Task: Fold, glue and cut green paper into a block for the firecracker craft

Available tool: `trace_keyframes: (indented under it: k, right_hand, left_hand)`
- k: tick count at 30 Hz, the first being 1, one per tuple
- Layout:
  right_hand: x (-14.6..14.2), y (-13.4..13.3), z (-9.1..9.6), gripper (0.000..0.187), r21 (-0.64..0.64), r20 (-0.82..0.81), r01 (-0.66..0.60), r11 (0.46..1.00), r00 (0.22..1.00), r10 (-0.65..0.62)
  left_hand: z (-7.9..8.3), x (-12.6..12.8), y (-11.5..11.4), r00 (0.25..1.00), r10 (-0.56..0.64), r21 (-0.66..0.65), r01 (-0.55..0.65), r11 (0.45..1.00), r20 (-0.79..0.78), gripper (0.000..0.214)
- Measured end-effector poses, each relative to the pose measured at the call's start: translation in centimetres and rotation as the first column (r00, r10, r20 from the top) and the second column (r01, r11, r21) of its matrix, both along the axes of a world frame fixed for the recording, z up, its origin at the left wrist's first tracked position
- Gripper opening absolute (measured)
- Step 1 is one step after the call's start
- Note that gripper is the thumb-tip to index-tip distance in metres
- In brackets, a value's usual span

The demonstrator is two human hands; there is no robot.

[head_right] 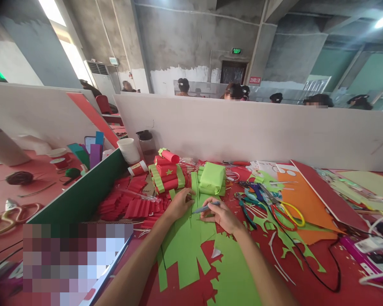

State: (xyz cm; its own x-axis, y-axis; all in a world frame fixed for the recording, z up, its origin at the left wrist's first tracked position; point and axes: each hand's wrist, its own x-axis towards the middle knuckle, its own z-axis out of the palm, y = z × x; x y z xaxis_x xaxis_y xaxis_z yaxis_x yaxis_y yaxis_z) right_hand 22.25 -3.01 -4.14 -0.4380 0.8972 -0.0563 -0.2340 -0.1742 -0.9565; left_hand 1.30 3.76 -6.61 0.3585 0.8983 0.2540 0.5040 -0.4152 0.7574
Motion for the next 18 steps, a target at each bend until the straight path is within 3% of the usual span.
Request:
trace_keyframes:
  k: [4, 10, 18]
  right_hand:
    - [0.0, 0.3, -0.3, 0.032, 0.033, 0.071, 0.053, 0.998, 0.996, -0.055]
    - [0.3, 1.4, -1.5, 0.031, 0.242, 0.302, 0.268, 0.933, 0.893, -0.334]
    - [0.1, 1.3, -1.3, 0.033, 0.378, 0.421, 0.234, 0.896, 0.818, -0.392]
  left_hand:
    - [0.1, -0.4, -0.2, 0.999, -0.039, -0.015, 0.039, 0.999, -0.034, 0.037]
    - [0.0, -0.8, -0.2, 0.997, -0.072, -0.059, 0.072, 0.996, -0.001, 0.045]
    - [0.7, -0.7, -0.6, 0.997, -0.073, -0.094, 0.073, 0.993, 0.007, 0.046]
